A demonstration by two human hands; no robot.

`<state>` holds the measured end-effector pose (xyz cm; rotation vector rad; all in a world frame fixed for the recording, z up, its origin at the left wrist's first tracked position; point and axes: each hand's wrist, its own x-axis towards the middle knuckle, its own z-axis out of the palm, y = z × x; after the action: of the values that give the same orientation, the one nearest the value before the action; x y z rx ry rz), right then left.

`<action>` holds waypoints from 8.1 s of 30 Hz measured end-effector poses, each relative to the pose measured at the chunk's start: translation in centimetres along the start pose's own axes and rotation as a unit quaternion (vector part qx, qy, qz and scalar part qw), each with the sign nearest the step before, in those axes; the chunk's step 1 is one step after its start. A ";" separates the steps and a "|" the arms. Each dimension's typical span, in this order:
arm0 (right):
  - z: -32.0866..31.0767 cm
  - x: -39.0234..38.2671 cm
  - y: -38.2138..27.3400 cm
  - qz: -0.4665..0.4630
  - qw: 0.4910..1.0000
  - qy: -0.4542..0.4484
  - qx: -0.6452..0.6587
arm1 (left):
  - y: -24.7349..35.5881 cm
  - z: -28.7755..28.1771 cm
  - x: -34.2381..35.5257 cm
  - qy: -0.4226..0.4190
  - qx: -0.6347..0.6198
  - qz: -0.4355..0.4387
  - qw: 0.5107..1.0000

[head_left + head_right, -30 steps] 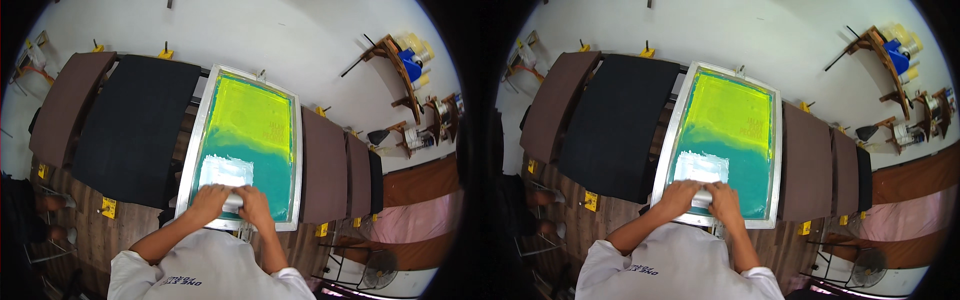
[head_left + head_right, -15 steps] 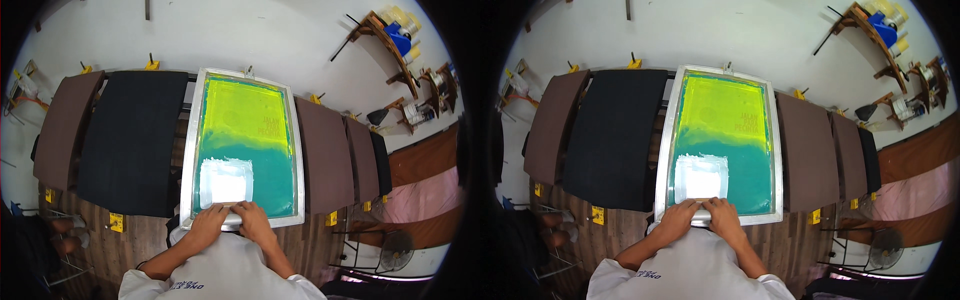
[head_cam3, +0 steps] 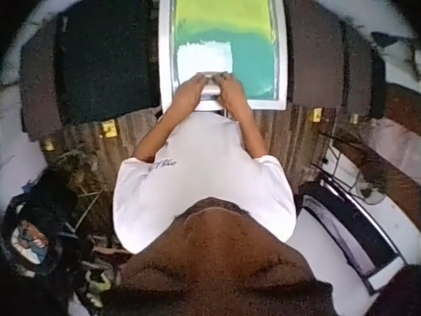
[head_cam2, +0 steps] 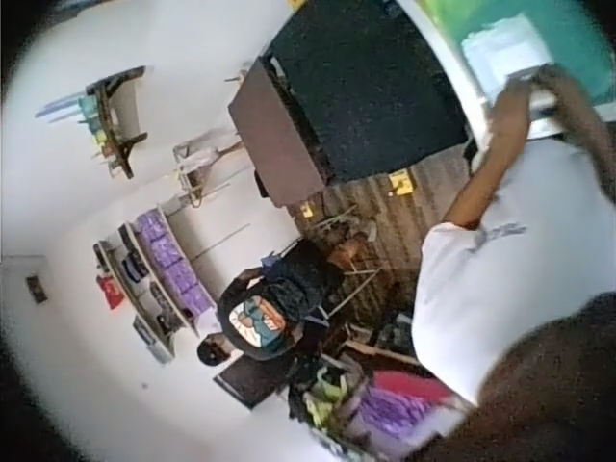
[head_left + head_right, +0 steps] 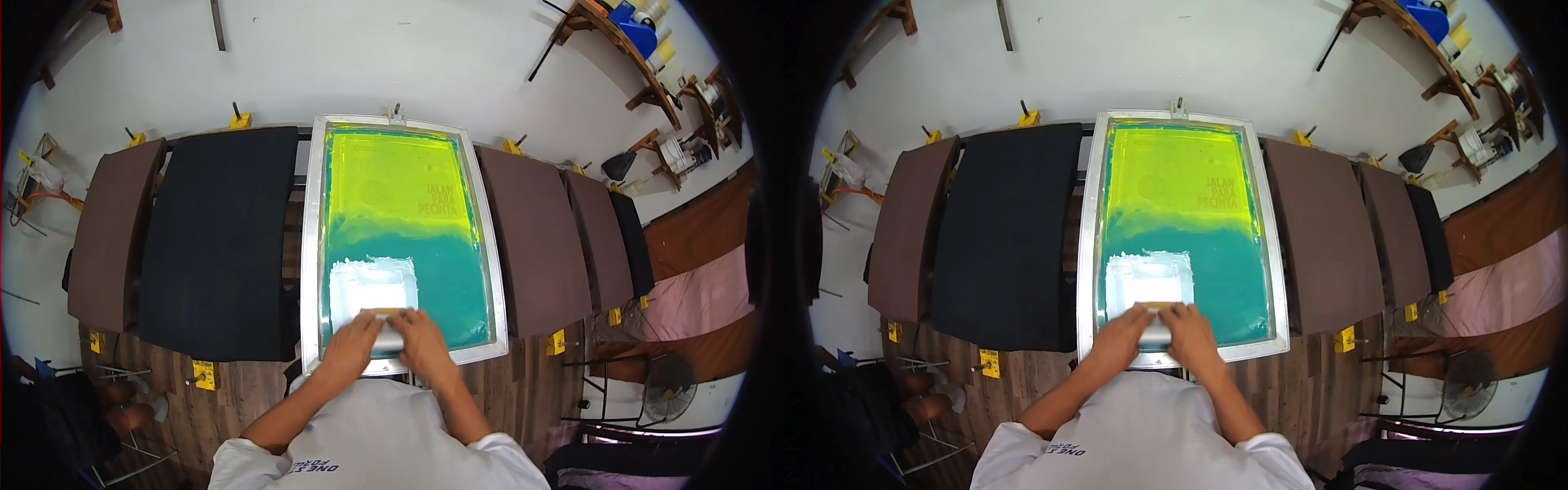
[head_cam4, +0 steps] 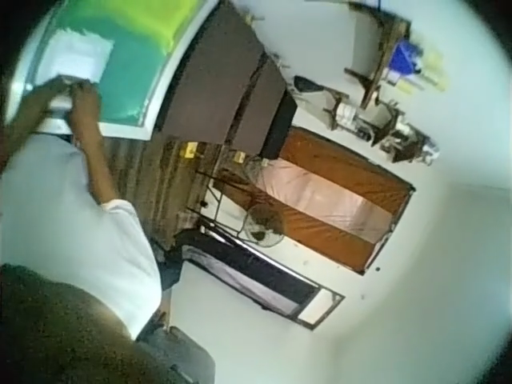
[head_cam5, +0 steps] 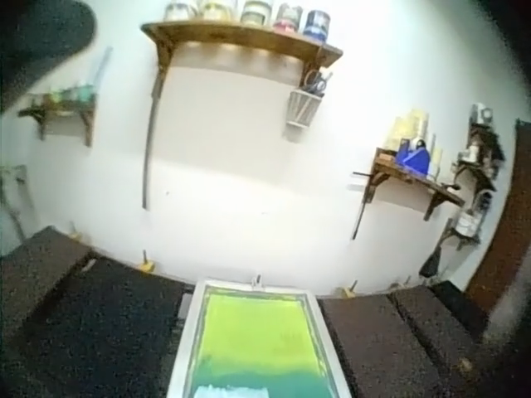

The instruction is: Applying ink to a screen using a squeegee in a printing setup.

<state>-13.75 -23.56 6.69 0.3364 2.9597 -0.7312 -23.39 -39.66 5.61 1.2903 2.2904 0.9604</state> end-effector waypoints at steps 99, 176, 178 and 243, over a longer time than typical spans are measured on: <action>0.1 4.0 0.6 0.025 0.998 0.053 -0.025 | -2.8 -0.1 3.8 0.023 -0.001 0.003 1.000; -0.4 -0.4 -2.0 0.018 0.999 -0.026 0.006 | 0.4 -1.1 -0.9 -0.080 -0.045 -0.082 0.992; -0.7 -0.9 -2.5 0.024 0.999 -0.048 -0.003 | 0.8 -1.2 -1.5 -0.084 -0.056 -0.071 0.992; -0.9 4.2 -0.5 -0.009 0.998 0.020 -0.050 | -1.7 -1.6 4.3 0.037 -0.056 -0.029 0.997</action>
<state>-17.97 -22.73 7.17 0.3206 3.0270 -0.5815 -27.66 -37.30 5.70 1.1545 2.2787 1.1163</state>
